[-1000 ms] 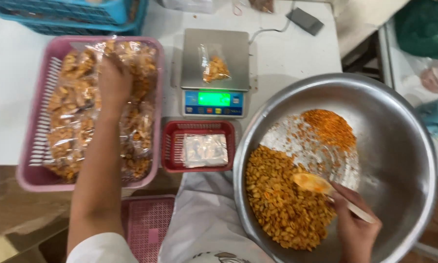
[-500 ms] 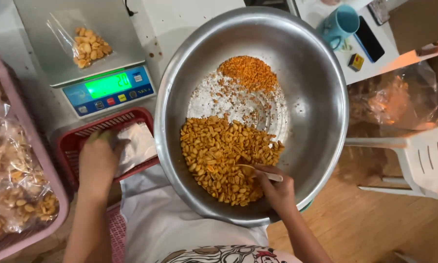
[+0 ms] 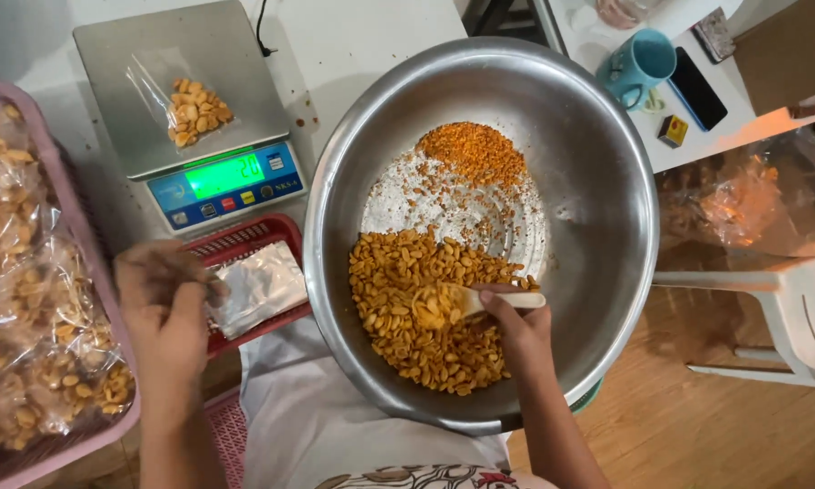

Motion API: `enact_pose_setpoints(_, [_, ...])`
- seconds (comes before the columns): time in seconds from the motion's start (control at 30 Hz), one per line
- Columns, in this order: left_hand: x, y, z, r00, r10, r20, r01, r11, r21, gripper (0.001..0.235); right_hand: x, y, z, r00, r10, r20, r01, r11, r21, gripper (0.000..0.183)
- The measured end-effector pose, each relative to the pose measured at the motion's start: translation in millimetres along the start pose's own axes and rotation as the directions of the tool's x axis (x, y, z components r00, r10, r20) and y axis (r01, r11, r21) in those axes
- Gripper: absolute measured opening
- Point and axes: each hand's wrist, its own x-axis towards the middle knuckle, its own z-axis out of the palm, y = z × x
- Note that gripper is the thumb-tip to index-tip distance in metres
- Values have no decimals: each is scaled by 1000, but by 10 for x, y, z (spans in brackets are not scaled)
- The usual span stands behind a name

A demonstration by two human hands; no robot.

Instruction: The person scoops roasted nuts from a large metal bowl using a plastic spoon and transfers them into small plastic bags placed on a digital scale. The person repeatedly weighs and adjusts the contents until the target weight is reached, then moves the filled bag into a pink basket.

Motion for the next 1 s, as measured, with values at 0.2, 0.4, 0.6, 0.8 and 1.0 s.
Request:
enact_pose_setpoints(0.2, [-189, 304, 366, 809, -263, 525, 375, 919, -118, 18, 12, -191, 88, 999, 40, -26, -39, 999, 12, 18])
enact_pose_setpoints(0.4, [-425, 256, 908, 431, -184, 883, 321, 946, 41, 22, -139, -859, 203, 960, -282, 2, 279, 952, 127, 12])
enact_pose_setpoints(0.6, [-199, 339, 1074, 471, -207, 857, -46, 965, 258, 72, -158, -999, 208, 282, -733, 619, 895, 434, 106, 27])
enact_pose_setpoints(0.8, [-183, 538, 1174, 634, 44, 772, -51, 999, -15, 65, -299, -813, -296, 356, -709, 609, 933, 299, -198, 33])
enact_pose_setpoints(1.0, [135, 586, 1280, 683, 14, 730, 34, 998, -52, 32, -335, -581, -253, 540, -827, -153, 760, 558, -332, 24])
